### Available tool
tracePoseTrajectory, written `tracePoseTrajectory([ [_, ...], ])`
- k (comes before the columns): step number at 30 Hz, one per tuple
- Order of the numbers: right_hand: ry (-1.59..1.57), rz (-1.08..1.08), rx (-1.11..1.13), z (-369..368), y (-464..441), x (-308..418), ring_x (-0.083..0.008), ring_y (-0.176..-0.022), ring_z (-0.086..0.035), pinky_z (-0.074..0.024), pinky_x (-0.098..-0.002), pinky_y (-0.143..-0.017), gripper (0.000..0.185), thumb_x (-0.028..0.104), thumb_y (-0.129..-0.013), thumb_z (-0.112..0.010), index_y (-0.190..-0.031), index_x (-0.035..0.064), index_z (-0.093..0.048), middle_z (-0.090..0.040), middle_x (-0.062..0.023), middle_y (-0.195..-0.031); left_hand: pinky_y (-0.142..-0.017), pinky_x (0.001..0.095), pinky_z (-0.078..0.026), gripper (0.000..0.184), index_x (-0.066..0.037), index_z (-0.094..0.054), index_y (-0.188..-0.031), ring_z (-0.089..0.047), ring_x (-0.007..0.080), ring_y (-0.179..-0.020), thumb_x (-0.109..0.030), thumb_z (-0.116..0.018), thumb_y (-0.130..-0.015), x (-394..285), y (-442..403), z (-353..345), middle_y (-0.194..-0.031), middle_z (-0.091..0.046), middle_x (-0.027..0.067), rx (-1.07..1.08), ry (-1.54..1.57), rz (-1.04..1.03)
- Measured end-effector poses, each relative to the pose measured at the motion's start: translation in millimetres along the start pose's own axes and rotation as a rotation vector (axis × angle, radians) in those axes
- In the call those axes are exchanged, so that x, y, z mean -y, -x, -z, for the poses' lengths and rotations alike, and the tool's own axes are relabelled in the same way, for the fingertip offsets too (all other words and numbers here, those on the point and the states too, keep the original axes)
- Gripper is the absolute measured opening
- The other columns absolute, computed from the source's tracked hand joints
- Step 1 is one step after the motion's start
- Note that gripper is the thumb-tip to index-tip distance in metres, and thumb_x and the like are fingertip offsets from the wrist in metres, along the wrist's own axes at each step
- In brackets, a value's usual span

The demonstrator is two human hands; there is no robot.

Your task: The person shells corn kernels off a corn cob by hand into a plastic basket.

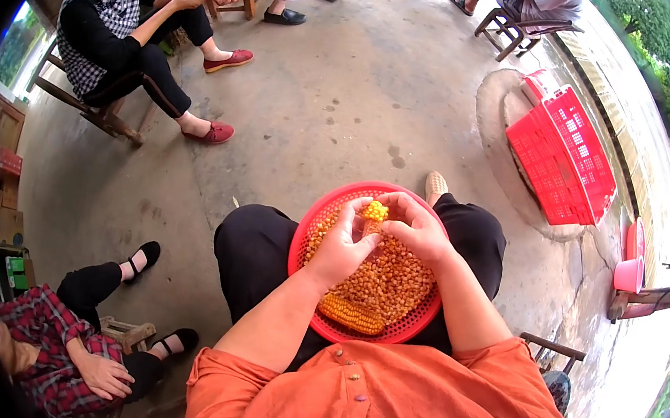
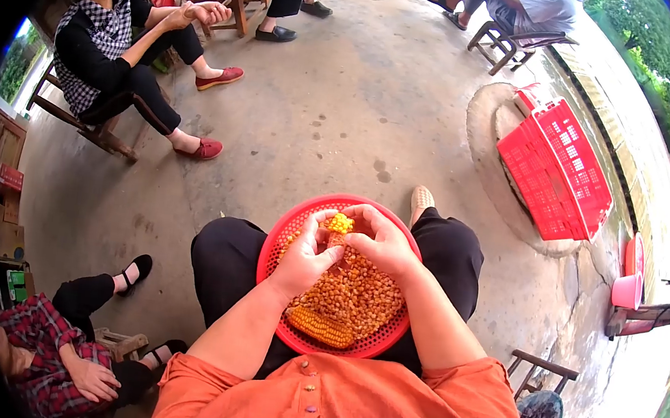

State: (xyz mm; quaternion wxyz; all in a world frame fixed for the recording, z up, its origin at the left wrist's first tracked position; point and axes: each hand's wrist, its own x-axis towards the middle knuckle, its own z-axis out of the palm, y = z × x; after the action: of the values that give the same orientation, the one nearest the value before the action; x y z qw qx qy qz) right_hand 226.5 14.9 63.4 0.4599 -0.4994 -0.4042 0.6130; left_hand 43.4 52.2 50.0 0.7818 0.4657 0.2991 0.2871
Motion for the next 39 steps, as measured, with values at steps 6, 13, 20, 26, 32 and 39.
tracePoseTrajectory([
  [6, 0.031, -0.022, -0.055, -5, -1, 4, -0.0152, -0.112, -0.057, -0.0469, -0.0313, -0.097, 0.040, 0.004, -0.088, -0.062, -0.126, 0.0001, -0.050, -0.057, -0.0076, -0.119, -0.082, 0.0256, -0.051, 0.055, -0.008, -0.033, -0.144, -0.057, 0.0108, -0.097, 0.004, -0.054, -0.095, 20, -5, 5, -0.109, -0.055, 0.0053, 0.019, -0.314, -0.229],
  [13, -0.002, -0.036, -0.090, -3, -3, -7, -0.0150, -0.108, -0.057, -0.0478, -0.0290, -0.094, 0.039, -0.003, -0.084, -0.058, -0.122, 0.0009, -0.051, -0.056, -0.0064, -0.116, -0.085, 0.0258, -0.050, 0.058, -0.009, -0.030, -0.148, -0.056, 0.0111, -0.099, 0.005, -0.052, -0.096, 22, -5, 5, -0.114, -0.054, 0.0056, 0.050, -0.293, -0.183],
  [20, -0.077, -0.008, -0.072, -5, -1, -3, -0.0168, -0.105, -0.058, -0.0490, -0.0287, -0.091, 0.042, -0.005, -0.082, -0.055, -0.123, 0.0010, -0.050, -0.056, -0.0069, -0.113, -0.084, 0.0256, -0.050, 0.058, -0.009, -0.030, -0.148, -0.056, 0.0109, -0.100, 0.005, -0.051, -0.096, 13, -3, 1, -0.115, -0.054, 0.0051, 0.066, -0.208, -0.166],
  [26, -0.037, -0.050, -0.093, -3, -2, -2, -0.0148, -0.100, -0.056, -0.0483, -0.0280, -0.086, 0.037, 0.002, -0.084, -0.055, -0.121, 0.0013, -0.051, -0.057, -0.0065, -0.108, -0.086, 0.0268, -0.050, 0.057, -0.008, -0.031, -0.147, -0.055, 0.0115, -0.102, 0.005, -0.052, -0.095, 18, -3, 5, -0.117, -0.054, 0.0055, 0.056, -0.304, -0.189],
  [32, 0.010, -0.056, -0.102, -4, -3, -2, -0.0132, -0.098, -0.054, -0.0461, -0.0264, -0.087, 0.033, 0.001, -0.083, -0.052, -0.116, 0.0018, -0.051, -0.055, -0.0050, -0.105, -0.096, 0.0291, -0.047, 0.058, -0.008, -0.031, -0.148, -0.054, 0.0143, -0.114, 0.005, -0.052, -0.095, 18, -1, 4, -0.129, -0.052, 0.0092, 0.053, -0.410, -0.227],
  [39, -0.116, -0.043, -0.080, -4, -1, -3, -0.0132, -0.100, -0.054, -0.0459, -0.0266, -0.088, 0.038, -0.005, -0.079, -0.051, -0.116, 0.0026, -0.051, -0.054, -0.0046, -0.106, -0.097, 0.0287, -0.045, 0.059, -0.009, -0.031, -0.148, -0.054, 0.0137, -0.112, 0.005, -0.053, -0.095, 17, -1, 1, -0.125, -0.053, 0.0083, 0.063, -0.264, -0.151],
])
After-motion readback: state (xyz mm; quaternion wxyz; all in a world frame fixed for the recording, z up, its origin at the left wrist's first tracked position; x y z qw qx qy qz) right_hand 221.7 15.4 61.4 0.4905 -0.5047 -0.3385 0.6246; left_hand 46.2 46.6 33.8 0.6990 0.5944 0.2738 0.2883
